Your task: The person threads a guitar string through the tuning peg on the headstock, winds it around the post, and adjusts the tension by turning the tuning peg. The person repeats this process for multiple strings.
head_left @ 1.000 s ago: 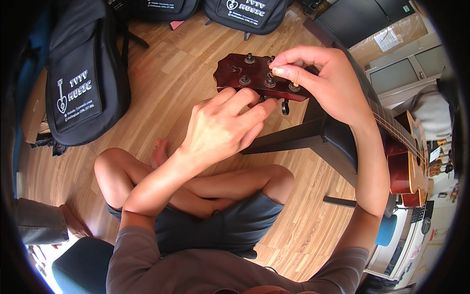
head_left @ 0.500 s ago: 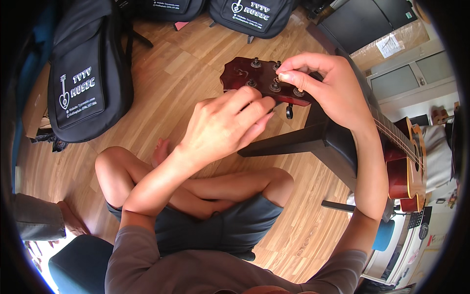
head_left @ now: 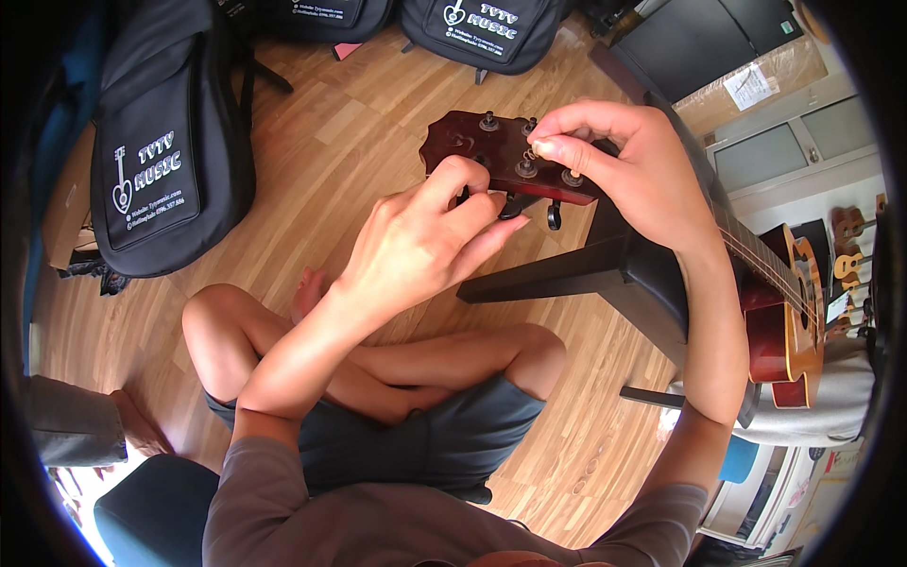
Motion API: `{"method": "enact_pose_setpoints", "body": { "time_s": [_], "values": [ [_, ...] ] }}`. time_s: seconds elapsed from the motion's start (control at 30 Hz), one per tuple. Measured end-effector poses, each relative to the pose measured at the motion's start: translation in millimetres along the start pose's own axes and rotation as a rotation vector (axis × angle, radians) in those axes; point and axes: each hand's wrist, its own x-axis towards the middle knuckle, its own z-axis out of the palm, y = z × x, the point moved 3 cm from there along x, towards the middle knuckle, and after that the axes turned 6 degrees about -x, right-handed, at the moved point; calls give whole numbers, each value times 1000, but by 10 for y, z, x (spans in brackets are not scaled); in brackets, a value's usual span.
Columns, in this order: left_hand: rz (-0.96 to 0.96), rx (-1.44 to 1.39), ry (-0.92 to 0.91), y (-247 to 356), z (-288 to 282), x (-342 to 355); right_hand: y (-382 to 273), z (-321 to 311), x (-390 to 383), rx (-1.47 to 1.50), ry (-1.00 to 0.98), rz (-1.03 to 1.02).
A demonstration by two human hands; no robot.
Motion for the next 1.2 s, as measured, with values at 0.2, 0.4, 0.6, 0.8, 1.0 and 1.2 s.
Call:
{"method": "enact_pose_setpoints", "body": {
  "time_s": [0.2,0.4,0.6,0.8,1.0,1.2],
  "values": [
    [27,4,73,54,66,1,5,2,2,-50,6,-46],
    [46,-29,-23,-1,12,10,-1,-6,0,-47,-2,-16],
    [10,8,-48,-40,-33,-14,-25,-3,4,-13,-10,19],
    [102,17,53,13,38,8,-24,11,6,-44,1,-4],
    [78,71,-88,5,-1,-18,11,27,16,-42,1,-24],
    [55,16,-54,-29,-32,1,2,13,9,-49,1,-27]
  ]
}}
